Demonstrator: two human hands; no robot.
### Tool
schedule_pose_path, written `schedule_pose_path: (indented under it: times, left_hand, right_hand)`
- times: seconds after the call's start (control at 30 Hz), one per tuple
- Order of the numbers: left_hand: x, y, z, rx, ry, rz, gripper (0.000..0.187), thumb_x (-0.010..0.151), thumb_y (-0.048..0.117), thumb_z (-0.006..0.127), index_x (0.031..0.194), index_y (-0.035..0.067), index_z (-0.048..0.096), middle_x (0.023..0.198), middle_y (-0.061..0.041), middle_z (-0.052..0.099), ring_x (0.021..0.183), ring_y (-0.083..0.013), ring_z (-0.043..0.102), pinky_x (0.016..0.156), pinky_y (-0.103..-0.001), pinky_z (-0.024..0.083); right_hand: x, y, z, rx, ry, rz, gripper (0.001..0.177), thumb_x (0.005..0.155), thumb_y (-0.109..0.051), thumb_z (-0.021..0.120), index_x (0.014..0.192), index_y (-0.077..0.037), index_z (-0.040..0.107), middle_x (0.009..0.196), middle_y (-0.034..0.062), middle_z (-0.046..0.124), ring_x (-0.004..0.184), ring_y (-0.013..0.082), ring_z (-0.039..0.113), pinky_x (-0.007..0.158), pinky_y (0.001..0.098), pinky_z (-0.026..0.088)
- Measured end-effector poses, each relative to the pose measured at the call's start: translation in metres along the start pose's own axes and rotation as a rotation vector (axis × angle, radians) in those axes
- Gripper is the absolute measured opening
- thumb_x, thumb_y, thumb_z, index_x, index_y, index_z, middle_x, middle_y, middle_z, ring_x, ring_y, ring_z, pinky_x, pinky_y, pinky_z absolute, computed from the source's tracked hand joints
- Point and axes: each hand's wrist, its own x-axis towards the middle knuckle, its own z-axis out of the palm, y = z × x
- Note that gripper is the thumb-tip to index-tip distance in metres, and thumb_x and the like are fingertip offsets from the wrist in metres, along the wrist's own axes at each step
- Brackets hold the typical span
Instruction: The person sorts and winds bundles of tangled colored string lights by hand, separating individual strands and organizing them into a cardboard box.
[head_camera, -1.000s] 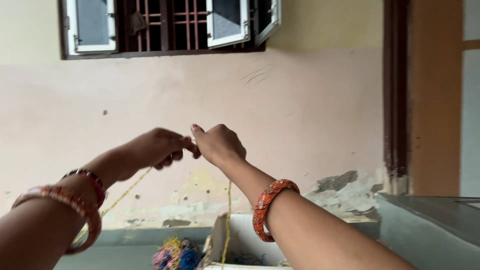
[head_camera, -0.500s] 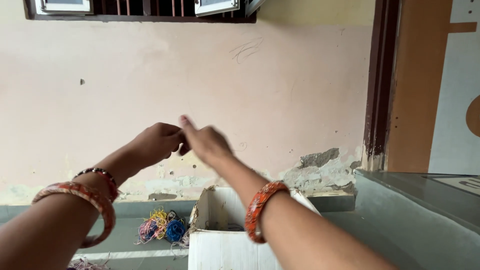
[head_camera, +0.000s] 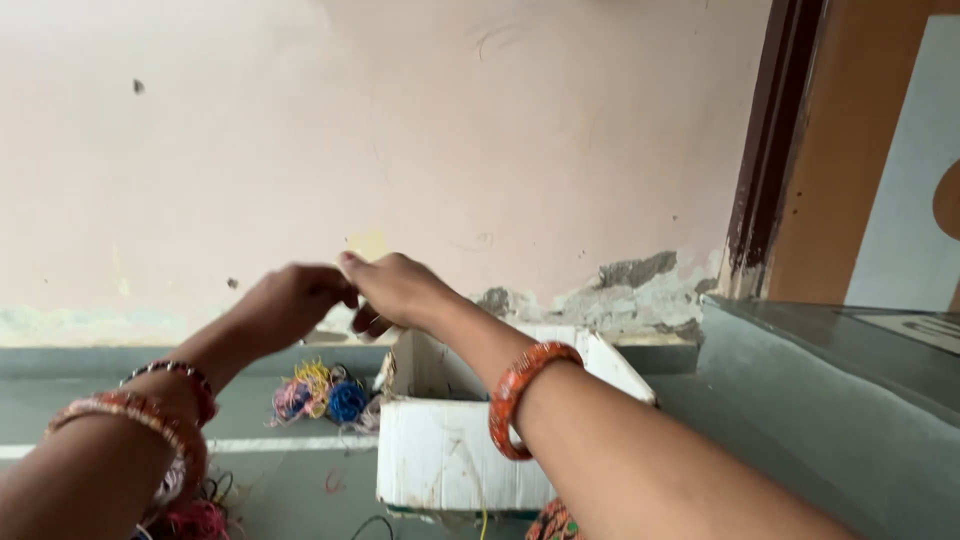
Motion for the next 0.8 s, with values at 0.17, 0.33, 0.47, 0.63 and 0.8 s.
schedule_pose_path:
  times: [0.17, 0.33, 0.47, 0.63, 0.8]
  left_hand:
    - [0.010, -0.041, 0.009, -0.082, -0.088, -0.045, 0.033, 0.102, 0.040, 0.058, 0.114, 0.010, 0.065, 0.089, -0.013, 0.077, 0.077, -0.0194, 0.071, 0.072, -0.035, 0.060]
    - [0.016, -0.099, 0.028, 0.147, -0.294, -0.031, 0.032, 0.103, 0.028, 0.053, 0.105, 0.019, 0.083, 0.099, -0.009, 0.082, 0.086, -0.0257, 0.071, 0.077, -0.039, 0.059]
    - [0.037, -0.100, 0.036, 0.319, -0.214, 0.004, 0.032, 0.105, 0.027, 0.051, 0.106, 0.019, 0.082, 0.105, -0.002, 0.076, 0.096, -0.0232, 0.072, 0.085, -0.038, 0.055]
    - [0.040, -0.054, 0.054, 0.868, 0.038, 0.505, 0.023, 0.101, 0.021, 0.055, 0.107, 0.012, 0.075, 0.102, -0.010, 0.074, 0.093, -0.0282, 0.073, 0.080, -0.039, 0.061]
    - [0.001, -0.011, 0.041, 0.083, 0.002, -0.043, 0.039, 0.109, 0.043, 0.051, 0.114, 0.007, 0.067, 0.092, -0.019, 0.076, 0.085, -0.0298, 0.073, 0.083, -0.045, 0.057]
  right_hand:
    - [0.012, 0.009, 0.000, -0.314, 0.113, -0.022, 0.035, 0.097, -0.041, 0.057, 0.094, -0.019, 0.084, 0.108, 0.0058, 0.076, 0.100, 0.0227, 0.071, 0.093, 0.0378, 0.054]
    - [0.014, 0.041, 0.000, -0.403, 0.208, 0.107, 0.021, 0.089, -0.024, 0.064, 0.102, -0.020, 0.080, 0.117, 0.0001, 0.074, 0.110, 0.0207, 0.069, 0.095, 0.0371, 0.053]
    - [0.023, 0.046, 0.026, -0.461, -0.115, -0.175, 0.036, 0.087, -0.015, 0.068, 0.119, 0.000, 0.065, 0.112, 0.0165, 0.071, 0.105, 0.0255, 0.069, 0.093, 0.0378, 0.053]
    - [0.023, 0.029, 0.043, -0.247, -0.081, -0.130, 0.030, 0.090, -0.008, 0.055, 0.119, 0.000, 0.060, 0.104, 0.0178, 0.073, 0.096, 0.0272, 0.072, 0.083, 0.0409, 0.056]
    - [-0.008, 0.027, 0.025, -0.740, 0.055, -0.156, 0.026, 0.091, -0.004, 0.051, 0.111, -0.007, 0.069, 0.100, 0.0132, 0.074, 0.093, 0.0254, 0.072, 0.080, 0.0424, 0.057]
